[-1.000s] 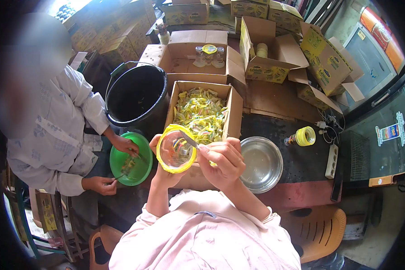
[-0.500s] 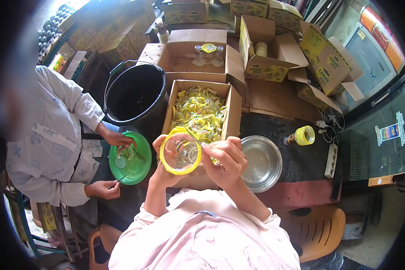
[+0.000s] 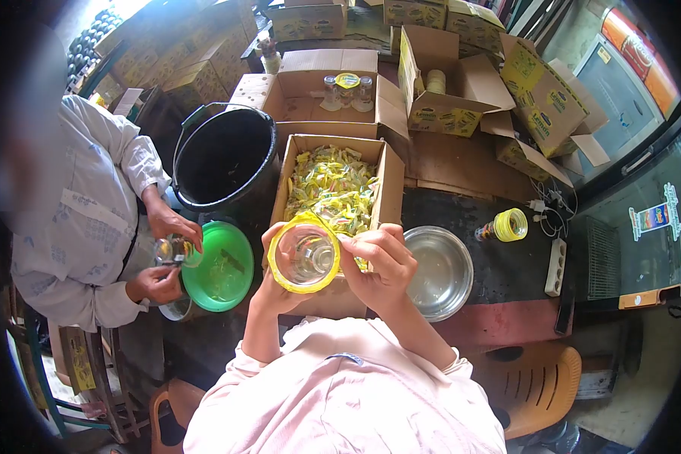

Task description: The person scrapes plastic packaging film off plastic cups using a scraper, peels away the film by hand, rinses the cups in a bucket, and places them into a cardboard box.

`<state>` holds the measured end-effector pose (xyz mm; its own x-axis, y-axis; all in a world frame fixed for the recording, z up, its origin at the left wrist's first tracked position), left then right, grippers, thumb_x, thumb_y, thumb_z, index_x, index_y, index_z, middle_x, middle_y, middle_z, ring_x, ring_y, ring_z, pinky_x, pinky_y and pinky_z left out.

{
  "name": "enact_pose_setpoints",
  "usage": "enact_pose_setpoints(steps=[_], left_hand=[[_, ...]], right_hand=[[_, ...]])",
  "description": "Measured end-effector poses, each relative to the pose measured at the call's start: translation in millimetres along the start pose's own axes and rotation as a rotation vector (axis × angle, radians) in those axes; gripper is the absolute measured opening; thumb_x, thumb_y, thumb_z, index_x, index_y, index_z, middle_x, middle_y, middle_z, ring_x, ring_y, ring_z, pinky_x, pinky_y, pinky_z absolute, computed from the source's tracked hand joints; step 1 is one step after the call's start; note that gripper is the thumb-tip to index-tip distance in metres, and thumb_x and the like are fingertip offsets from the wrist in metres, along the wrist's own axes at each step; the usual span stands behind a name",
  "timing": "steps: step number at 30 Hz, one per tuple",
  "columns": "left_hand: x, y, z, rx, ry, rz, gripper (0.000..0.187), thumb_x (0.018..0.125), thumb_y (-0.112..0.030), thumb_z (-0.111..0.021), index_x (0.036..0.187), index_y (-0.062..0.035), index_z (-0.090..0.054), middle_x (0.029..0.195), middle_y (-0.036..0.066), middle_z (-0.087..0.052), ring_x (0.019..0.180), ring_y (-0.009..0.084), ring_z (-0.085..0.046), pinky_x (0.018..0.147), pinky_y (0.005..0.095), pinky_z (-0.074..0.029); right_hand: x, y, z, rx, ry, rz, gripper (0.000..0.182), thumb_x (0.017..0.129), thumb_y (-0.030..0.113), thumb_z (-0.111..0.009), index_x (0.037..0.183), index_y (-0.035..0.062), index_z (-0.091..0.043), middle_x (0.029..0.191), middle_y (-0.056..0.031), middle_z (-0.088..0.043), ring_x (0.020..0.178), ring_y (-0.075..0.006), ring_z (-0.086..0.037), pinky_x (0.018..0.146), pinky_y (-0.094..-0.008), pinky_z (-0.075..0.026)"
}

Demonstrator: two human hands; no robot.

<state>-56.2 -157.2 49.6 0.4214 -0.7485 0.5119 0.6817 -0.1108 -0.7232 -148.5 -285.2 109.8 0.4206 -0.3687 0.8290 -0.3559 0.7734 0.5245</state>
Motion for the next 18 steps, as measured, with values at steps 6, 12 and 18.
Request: enact_pose_setpoints(steps=[6, 12, 18], left_hand=[[-4, -5, 1, -0.119, -0.054, -0.007, 0.073, 0.067, -0.022, -0.075, 0.129, -0.0054, -0.039, 0.128, 0.012, -0.041, 0.128, 0.0300, -0.025, 0.108, 0.0412, -0.022], [-10, -11, -3, -0.015, -0.013, -0.028, 0.068, 0.066, -0.023, -0.076, 0.125, -0.0066, -0.045, 0.126, 0.011, -0.044, 0.127, 0.0318, -0.027, 0.107, 0.0427, -0.023], [-10, -12, -3, -0.160, 0.027, 0.007, 0.066, 0.065, -0.020, -0.074, 0.123, -0.0063, -0.047, 0.125, 0.011, -0.047, 0.127, 0.0312, -0.027, 0.108, 0.0428, -0.022]], right_hand=[[-11, 0, 2, 0.000, 0.010, 0.010, 0.020, 0.064, -0.002, -0.075, 0.077, 0.0096, -0.065, 0.065, -0.0016, -0.061, 0.056, -0.0141, -0.054, 0.057, -0.0262, -0.038], [-15, 0, 5, 0.017, 0.022, -0.004, 0.019, 0.064, -0.001, -0.075, 0.077, 0.0096, -0.066, 0.066, -0.0019, -0.061, 0.055, -0.0148, -0.052, 0.057, -0.0258, -0.038], [-22, -5, 6, 0.028, 0.050, -0.003, 0.021, 0.063, -0.001, -0.075, 0.079, 0.0093, -0.067, 0.067, -0.0022, -0.062, 0.056, -0.0149, -0.051, 0.058, -0.0258, -0.038]])
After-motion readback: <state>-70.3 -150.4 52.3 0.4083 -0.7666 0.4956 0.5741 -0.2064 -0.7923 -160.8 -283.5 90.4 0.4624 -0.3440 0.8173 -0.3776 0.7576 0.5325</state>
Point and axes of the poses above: each hand's wrist, its own x-axis towards the middle knuckle, its own z-axis out of the back of the hand, y = z × x, the point moved 6 cm from there along x, towards the middle knuckle
